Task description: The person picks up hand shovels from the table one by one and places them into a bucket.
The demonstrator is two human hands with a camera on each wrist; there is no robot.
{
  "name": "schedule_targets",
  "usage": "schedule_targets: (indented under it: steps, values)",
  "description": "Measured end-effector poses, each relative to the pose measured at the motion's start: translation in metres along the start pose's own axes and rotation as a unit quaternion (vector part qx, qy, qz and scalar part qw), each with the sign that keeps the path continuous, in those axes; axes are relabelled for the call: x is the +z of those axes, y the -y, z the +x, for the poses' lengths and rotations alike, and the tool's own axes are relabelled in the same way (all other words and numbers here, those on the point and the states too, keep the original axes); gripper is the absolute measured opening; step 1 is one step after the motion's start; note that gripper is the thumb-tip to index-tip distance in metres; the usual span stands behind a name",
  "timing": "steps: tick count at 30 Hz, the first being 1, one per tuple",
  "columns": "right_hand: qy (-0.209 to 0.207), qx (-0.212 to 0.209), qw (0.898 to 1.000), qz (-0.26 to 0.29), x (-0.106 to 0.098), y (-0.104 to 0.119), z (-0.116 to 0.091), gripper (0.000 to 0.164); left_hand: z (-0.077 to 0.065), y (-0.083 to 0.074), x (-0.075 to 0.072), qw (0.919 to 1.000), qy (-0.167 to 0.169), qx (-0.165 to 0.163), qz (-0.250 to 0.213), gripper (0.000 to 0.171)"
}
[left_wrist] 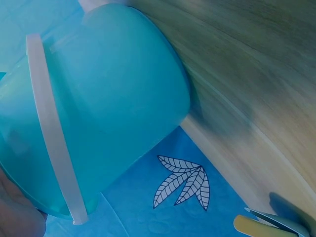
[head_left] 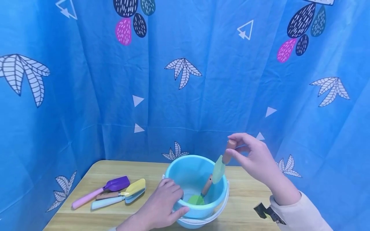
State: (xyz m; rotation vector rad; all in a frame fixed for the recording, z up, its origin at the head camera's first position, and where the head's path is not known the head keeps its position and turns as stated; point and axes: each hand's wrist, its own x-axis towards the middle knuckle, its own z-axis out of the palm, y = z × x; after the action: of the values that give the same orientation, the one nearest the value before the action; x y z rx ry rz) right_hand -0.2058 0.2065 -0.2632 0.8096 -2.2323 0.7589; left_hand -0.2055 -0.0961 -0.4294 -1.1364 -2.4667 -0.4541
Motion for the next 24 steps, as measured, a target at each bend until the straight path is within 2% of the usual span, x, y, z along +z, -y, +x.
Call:
schedule_targets:
  steps: [11,18,24]
  values:
    - [0.042,0.025,0.997,0.062,0.022,-0.011,-0.005,0.033,0.001,0.001,0.0,0.9999,0.009,-0.011,-0.005,0.038]
    - [0.073,0.048,0.992,0.088,0.034,-0.014,-0.011,0.031,0.002,0.0,0.002,1.0,0.004,-0.005,-0.005,0.037]
    - [0.088,0.054,0.989,0.107,0.046,-0.017,-0.014,0.031,0.003,0.001,0.003,0.9998,0.011,-0.015,-0.005,0.04]
